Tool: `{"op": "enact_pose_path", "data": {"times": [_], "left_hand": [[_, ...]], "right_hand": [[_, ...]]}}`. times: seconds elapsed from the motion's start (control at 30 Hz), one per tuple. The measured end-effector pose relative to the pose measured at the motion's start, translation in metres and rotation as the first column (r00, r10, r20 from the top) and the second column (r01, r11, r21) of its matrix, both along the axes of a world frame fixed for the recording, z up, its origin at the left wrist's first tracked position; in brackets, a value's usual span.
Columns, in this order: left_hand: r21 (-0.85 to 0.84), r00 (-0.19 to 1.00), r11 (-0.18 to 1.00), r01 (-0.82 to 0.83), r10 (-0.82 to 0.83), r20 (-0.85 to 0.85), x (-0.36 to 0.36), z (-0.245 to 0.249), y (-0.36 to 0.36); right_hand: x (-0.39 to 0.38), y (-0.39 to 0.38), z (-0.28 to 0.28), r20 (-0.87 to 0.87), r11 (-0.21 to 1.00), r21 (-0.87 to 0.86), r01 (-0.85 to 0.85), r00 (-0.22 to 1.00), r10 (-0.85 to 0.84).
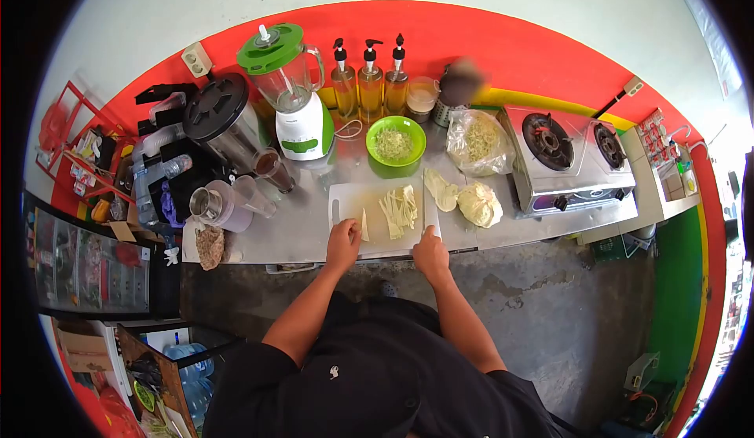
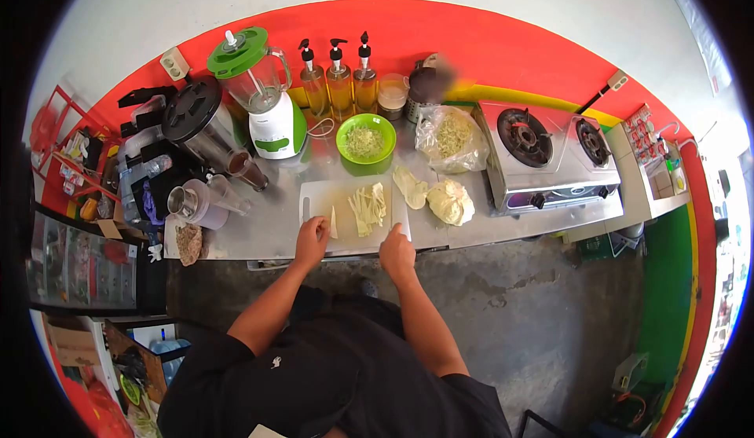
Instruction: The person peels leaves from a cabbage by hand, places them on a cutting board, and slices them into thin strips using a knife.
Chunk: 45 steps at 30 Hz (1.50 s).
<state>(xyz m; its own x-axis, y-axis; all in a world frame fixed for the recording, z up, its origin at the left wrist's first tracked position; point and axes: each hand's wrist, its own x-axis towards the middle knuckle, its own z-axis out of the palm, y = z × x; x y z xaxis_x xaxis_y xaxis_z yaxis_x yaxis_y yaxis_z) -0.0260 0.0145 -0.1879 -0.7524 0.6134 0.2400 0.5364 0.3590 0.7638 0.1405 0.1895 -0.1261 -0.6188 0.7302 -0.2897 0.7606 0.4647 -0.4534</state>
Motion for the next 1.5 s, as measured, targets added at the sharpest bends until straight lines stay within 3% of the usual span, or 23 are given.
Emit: {"op": "enact_pose_path", "data": {"times": [0.17,0.33,0.47,0.83,1.03,1.17,1.4,1.5], "left_hand": [[0.049,0.996,0.998,-0.050,0.047,0.078,0.006,-0.006,-0.019],[0.033,0.973,0.996,-0.080,0.071,0.218,0.006,0.001,-0.027],[0.014,0.969,0.987,-0.160,0.155,0.194,0.014,0.012,-0.034],[0.077,0.916,0.962,-0.261,0.221,0.333,0.005,0.019,-0.035],[0.047,0.913,0.957,-0.285,0.256,0.316,-0.002,0.016,-0.029],[0.033,0.933,0.941,-0.336,0.328,0.147,-0.012,0.007,-0.020],[0.029,0.923,0.922,-0.385,0.385,0.001,-0.042,0.006,0.004],[-0.023,0.921,0.935,-0.355,0.354,0.161,-0.053,-0.002,0.006]], "right_hand": [[-0.004,-0.002,-0.005,0.027,1.000,-0.017,-0.011,1.000,0.011],[-0.021,-0.027,-0.005,0.040,0.983,-0.076,-0.169,0.984,0.172],[-0.038,-0.049,-0.008,0.041,0.961,-0.136,-0.241,0.968,0.248],[-0.077,-0.089,-0.012,-0.102,0.889,-0.225,-0.399,0.917,0.386],[-0.066,-0.077,-0.022,-0.188,0.891,-0.198,-0.409,0.908,0.375],[-0.047,-0.050,-0.013,-0.219,0.896,-0.172,-0.408,0.903,0.369],[-0.010,0.003,-0.021,-0.271,0.974,-0.010,-0.227,0.938,0.216],[0.005,0.017,-0.042,-0.323,0.986,-0.021,-0.163,0.935,0.148]]}}
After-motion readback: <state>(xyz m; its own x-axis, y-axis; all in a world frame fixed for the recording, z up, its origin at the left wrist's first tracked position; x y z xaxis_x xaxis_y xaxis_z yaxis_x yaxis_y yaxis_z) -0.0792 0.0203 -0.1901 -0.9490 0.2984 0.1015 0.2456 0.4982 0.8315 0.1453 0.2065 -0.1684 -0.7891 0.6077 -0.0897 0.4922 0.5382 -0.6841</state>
